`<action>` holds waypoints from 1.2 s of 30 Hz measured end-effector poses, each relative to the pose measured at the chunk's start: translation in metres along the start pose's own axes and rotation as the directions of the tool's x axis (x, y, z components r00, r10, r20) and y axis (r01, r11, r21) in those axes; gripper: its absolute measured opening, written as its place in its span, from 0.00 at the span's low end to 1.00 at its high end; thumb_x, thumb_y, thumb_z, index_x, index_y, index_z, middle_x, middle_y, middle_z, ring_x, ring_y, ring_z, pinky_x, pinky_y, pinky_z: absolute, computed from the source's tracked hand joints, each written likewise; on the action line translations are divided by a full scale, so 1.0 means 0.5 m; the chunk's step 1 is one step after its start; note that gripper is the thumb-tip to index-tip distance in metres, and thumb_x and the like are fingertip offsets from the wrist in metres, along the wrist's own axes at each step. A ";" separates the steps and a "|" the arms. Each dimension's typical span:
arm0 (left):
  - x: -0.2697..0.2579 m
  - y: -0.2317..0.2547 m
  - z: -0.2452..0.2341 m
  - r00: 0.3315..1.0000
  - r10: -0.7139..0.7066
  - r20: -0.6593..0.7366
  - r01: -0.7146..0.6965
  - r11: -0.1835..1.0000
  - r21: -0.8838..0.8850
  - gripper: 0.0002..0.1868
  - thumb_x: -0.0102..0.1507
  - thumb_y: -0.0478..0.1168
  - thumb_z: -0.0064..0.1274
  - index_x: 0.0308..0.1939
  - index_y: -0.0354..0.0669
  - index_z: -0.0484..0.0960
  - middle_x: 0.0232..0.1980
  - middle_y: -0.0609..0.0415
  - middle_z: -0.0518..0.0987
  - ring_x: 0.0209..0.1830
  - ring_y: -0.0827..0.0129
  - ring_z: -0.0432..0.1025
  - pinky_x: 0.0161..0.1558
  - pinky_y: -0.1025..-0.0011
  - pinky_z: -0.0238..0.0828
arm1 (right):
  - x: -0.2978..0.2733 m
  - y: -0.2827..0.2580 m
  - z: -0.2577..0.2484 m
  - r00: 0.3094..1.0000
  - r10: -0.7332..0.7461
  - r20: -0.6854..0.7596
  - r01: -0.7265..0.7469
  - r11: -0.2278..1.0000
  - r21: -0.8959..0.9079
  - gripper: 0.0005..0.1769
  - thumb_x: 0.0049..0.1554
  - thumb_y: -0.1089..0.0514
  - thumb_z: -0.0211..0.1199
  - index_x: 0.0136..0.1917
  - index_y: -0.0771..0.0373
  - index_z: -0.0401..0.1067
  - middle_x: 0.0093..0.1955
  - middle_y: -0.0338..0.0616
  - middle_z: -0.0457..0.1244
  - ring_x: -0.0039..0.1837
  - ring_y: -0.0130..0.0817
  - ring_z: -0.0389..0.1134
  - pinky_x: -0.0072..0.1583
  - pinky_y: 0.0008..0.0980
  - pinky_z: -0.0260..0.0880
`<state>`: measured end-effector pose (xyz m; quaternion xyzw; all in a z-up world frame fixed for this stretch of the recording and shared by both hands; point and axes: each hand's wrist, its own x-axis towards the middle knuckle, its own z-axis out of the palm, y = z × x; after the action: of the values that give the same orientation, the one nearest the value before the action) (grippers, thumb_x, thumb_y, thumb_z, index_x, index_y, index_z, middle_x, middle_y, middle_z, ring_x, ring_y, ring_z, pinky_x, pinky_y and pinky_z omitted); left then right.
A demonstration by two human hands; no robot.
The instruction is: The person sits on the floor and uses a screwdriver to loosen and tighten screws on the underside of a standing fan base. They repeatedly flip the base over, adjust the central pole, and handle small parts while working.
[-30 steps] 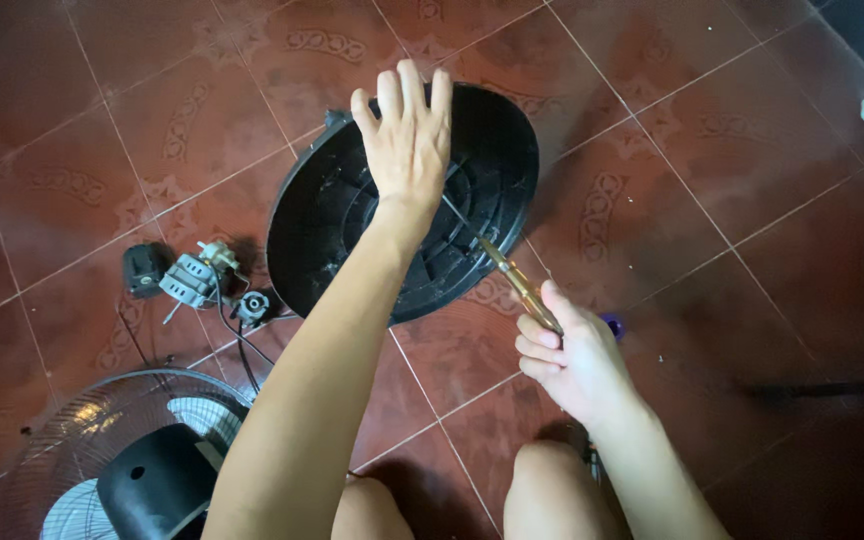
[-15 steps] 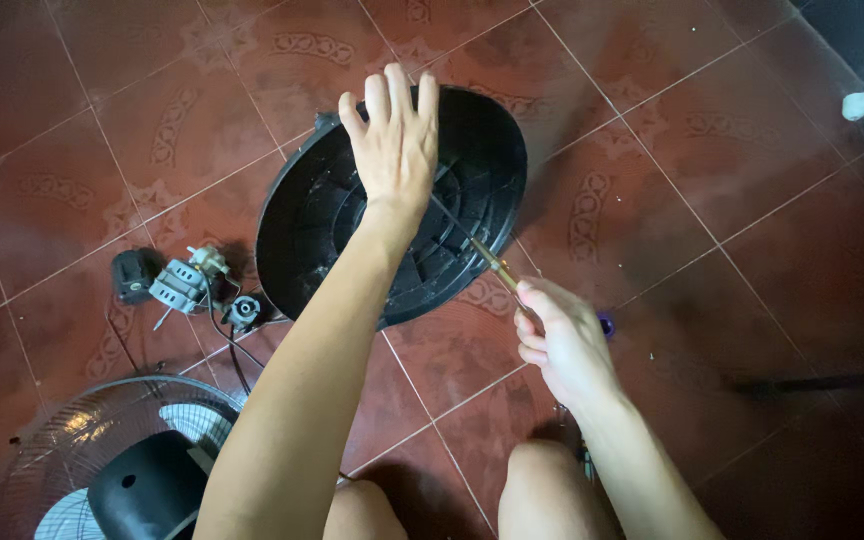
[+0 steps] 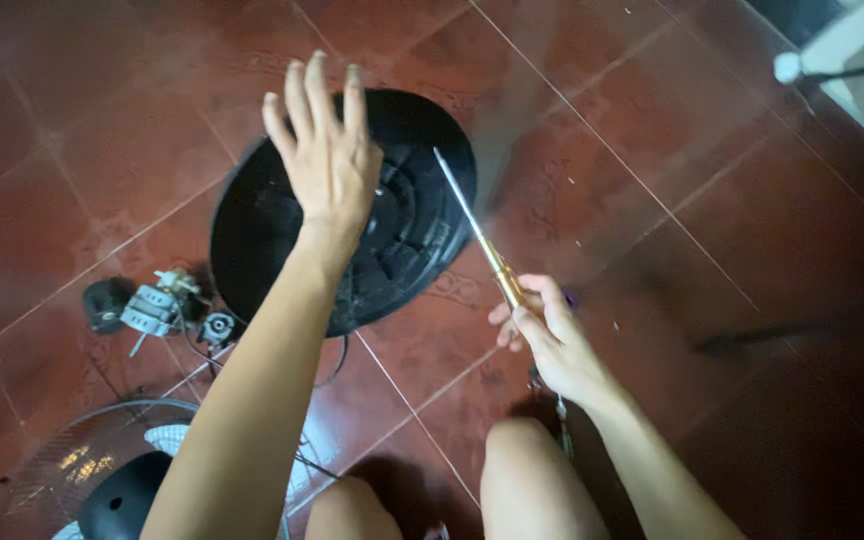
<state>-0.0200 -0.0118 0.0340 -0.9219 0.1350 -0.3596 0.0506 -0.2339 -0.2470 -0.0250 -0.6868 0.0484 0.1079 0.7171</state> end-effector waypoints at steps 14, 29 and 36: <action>-0.351 0.388 -0.048 0.848 0.278 0.451 0.129 0.717 -0.685 0.31 0.52 0.42 0.66 0.57 0.37 0.74 0.56 0.36 0.70 0.58 0.39 0.66 0.58 0.47 0.64 | -0.122 0.197 -0.227 0.826 -0.227 -0.515 -0.143 0.800 -0.582 0.08 0.61 0.57 0.63 0.49 0.63 0.70 0.40 0.48 0.68 0.43 0.47 0.72 0.46 0.45 0.70; -0.560 0.739 0.085 0.716 0.311 0.626 0.527 0.348 -0.775 0.34 0.54 0.27 0.50 0.66 0.36 0.69 0.63 0.36 0.74 0.64 0.42 0.68 0.64 0.56 0.65 | -0.083 0.421 -0.304 0.656 -0.298 -0.694 -0.222 0.802 -0.555 0.09 0.53 0.62 0.73 0.46 0.66 0.76 0.43 0.50 0.65 0.42 0.46 0.69 0.45 0.41 0.68; -0.557 0.753 0.101 0.734 0.270 0.623 0.536 0.333 -0.775 0.32 0.55 0.24 0.45 0.66 0.38 0.72 0.62 0.36 0.77 0.63 0.42 0.71 0.66 0.56 0.67 | -0.054 0.428 -0.303 0.652 -0.268 -0.709 -0.220 0.828 -0.515 0.07 0.54 0.62 0.73 0.45 0.65 0.77 0.42 0.47 0.66 0.41 0.42 0.69 0.44 0.38 0.67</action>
<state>-0.2621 -0.2933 -0.2558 -0.8466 0.2031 0.1336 -0.4734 -0.2957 -0.3933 -0.2354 -0.8465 0.2993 -0.1893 0.3974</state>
